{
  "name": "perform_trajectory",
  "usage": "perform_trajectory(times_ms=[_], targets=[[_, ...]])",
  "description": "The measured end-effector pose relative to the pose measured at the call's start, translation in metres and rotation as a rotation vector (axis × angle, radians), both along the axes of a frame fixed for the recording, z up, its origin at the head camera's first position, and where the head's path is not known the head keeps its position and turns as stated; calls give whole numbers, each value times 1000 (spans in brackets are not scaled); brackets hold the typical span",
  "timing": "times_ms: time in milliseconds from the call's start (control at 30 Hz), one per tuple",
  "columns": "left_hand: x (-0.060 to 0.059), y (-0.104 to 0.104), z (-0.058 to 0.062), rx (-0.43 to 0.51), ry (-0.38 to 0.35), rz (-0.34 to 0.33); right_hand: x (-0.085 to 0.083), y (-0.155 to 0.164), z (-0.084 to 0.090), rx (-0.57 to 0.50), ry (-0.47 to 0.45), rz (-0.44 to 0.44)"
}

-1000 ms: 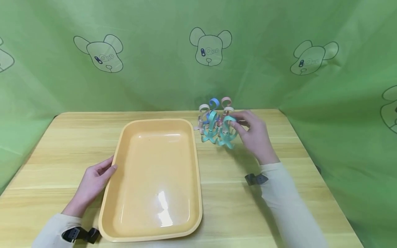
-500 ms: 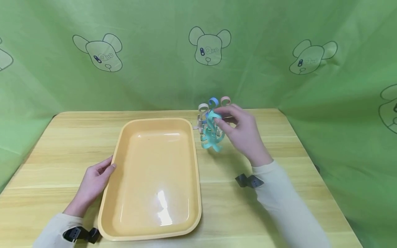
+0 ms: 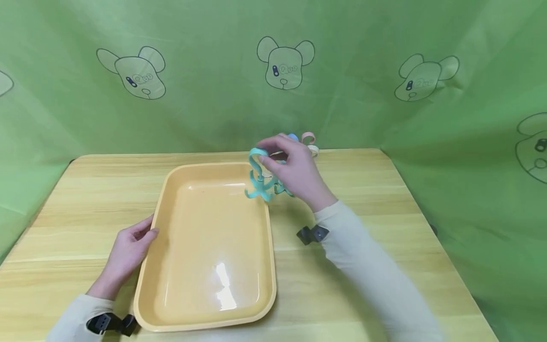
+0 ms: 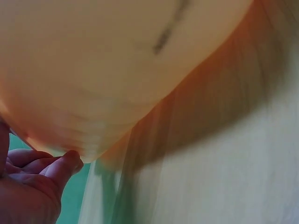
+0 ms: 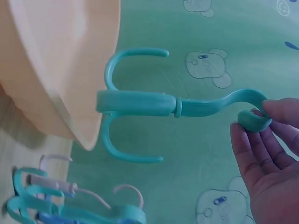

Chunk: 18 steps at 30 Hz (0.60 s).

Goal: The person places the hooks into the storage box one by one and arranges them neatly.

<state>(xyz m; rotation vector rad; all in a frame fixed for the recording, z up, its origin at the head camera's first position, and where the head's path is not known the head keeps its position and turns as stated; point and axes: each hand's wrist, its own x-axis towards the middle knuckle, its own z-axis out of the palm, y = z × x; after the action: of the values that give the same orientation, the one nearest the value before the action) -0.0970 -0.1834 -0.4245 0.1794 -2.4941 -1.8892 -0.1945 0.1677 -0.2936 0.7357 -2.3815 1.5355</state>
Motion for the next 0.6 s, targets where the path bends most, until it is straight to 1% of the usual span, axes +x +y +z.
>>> perform_trajectory(times_ms=[100, 300, 467, 600], targets=[[0, 0, 1, 7, 2, -3, -4, -8, -2, -3, -31, 14], [-1, 0, 3, 1, -3, -2, -10, -25, -3, 6, -113, 71], [-2, -2, 4, -43, -20, -15, -18, -39, -8, 34, -168, 112], [-1, -4, 5, -67, -32, -27, -23, -50, -13, 51, -191, 129]])
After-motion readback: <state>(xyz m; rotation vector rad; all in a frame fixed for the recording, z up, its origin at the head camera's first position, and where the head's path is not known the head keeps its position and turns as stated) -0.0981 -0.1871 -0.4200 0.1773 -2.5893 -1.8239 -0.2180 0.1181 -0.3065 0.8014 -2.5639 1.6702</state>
